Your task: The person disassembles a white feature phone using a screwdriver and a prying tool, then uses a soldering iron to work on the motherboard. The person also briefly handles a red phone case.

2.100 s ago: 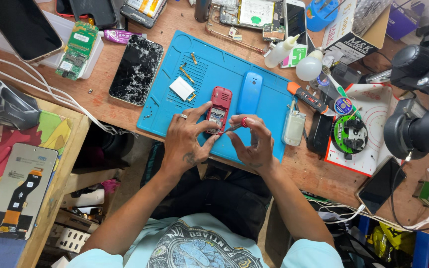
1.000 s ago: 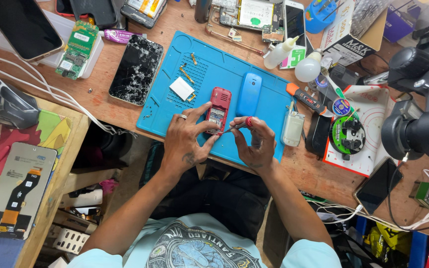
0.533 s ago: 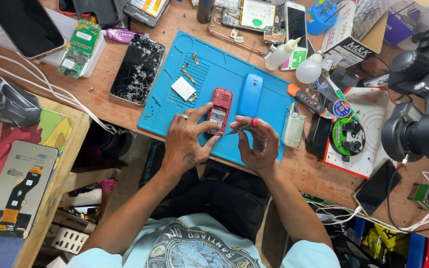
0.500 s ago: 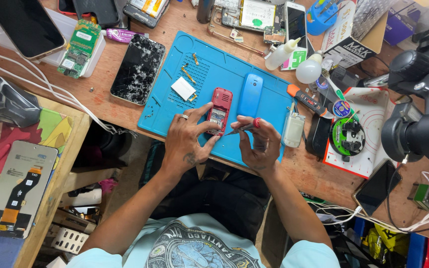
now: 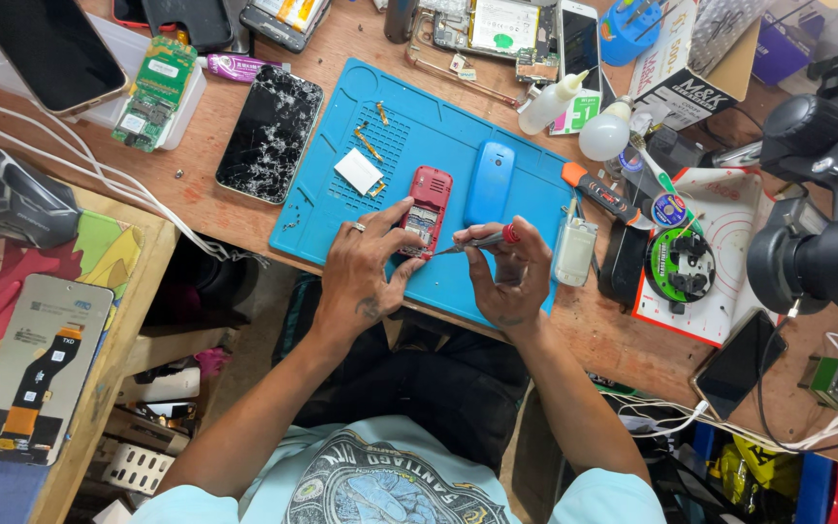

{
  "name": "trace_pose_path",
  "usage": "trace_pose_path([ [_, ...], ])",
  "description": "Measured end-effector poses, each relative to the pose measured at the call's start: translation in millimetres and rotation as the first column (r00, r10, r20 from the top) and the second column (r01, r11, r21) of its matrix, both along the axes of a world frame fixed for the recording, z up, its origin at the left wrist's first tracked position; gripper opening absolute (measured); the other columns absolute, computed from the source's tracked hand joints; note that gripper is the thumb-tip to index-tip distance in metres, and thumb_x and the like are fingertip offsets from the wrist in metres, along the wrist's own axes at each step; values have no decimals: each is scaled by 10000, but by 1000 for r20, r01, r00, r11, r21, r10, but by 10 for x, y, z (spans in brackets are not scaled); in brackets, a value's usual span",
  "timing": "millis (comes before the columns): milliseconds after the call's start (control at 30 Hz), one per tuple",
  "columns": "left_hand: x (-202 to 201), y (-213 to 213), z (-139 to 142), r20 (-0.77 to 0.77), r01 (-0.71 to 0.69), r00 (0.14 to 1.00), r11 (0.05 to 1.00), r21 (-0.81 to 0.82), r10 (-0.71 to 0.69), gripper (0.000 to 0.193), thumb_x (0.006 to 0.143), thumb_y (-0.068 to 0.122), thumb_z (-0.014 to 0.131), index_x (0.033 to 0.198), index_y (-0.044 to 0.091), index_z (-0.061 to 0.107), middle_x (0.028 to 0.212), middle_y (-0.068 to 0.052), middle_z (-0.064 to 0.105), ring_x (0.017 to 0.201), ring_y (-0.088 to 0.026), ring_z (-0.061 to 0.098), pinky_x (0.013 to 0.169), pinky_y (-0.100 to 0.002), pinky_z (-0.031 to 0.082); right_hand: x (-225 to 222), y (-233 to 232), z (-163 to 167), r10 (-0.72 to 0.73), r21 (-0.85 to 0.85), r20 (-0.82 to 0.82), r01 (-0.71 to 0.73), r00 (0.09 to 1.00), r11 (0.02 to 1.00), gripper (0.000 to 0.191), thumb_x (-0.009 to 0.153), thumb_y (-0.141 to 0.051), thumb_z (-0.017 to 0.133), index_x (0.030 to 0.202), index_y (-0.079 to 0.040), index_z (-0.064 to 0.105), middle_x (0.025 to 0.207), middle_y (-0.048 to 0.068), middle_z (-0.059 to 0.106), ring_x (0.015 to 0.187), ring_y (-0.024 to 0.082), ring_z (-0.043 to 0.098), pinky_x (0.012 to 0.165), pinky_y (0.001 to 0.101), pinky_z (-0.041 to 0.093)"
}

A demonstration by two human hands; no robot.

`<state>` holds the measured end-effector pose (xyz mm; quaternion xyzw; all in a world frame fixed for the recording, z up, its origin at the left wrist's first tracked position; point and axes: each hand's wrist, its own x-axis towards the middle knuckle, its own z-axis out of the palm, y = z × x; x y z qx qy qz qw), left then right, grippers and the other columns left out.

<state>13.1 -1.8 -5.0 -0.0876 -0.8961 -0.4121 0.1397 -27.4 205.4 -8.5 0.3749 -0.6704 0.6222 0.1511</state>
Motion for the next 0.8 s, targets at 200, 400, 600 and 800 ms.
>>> trace_pose_path([
  [200, -7, 9, 0, 3, -5, 1000, 1000, -14, 5, 201, 795, 213, 821, 966, 141, 744, 1437, -66, 610, 1230, -244, 604, 943, -422, 444, -5, -24, -9, 1, 28, -45, 1, 999, 1000, 680, 990, 173, 610, 1534, -103, 310, 1192, 230, 636, 1122, 282, 699, 968, 418, 643],
  [400, -3, 10, 11, 0, -5, 1000, 1000, -14, 5, 196, 793, 208, 822, 957, 137, 742, 1437, -67, 606, 1236, -247, 599, 957, -423, 446, -14, -32, 6, -8, 59, -114, 15, 993, 998, 664, 990, 167, 610, 1523, -93, 311, 1185, 237, 645, 1110, 286, 712, 944, 412, 653],
  [600, -5, 16, 30, 14, -5, 1000, 1000, -1, 5, 196, 784, 204, 823, 951, 137, 745, 1440, -65, 606, 1231, -245, 600, 953, -419, 445, 4, -16, 10, -26, 39, -107, 30, 994, 999, 663, 987, 167, 617, 1519, -99, 323, 1206, 237, 627, 1112, 288, 709, 951, 421, 651],
  [800, -1, 10, 43, 12, 0, 1000, 1000, -2, 0, 206, 779, 193, 821, 963, 136, 747, 1443, -66, 603, 1233, -246, 598, 953, -418, 445, -20, -31, 21, -15, 71, -141, 26, 990, 997, 661, 983, 174, 618, 1516, -82, 325, 1207, 226, 631, 1110, 285, 713, 928, 402, 660],
])
